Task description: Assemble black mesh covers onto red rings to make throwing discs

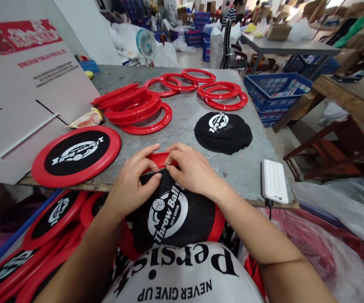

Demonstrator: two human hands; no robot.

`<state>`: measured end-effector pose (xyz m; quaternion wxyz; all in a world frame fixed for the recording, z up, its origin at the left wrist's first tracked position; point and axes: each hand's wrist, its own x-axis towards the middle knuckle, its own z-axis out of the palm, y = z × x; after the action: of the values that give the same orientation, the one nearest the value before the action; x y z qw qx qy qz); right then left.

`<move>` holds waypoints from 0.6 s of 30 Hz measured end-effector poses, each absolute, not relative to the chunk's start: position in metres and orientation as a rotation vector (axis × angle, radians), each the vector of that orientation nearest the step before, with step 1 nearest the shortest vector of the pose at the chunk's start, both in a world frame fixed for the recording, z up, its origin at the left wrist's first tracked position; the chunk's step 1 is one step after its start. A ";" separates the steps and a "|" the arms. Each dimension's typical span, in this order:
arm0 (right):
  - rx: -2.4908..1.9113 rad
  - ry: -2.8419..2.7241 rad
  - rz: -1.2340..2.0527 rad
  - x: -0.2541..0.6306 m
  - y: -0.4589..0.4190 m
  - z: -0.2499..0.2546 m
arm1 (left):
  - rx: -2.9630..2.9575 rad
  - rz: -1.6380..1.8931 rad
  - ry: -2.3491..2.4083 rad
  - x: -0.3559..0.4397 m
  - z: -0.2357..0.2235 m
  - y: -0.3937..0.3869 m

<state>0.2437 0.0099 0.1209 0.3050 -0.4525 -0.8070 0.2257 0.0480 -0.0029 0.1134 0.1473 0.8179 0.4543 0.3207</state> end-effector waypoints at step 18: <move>-1.331 -2.006 0.391 0.242 0.001 0.102 | 2.218 1.107 1.347 0.065 0.099 0.006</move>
<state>0.2418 0.0014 0.1017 0.3443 -0.5122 -0.7723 0.1506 0.0650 0.0061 0.0991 0.1597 0.7761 0.4713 0.3873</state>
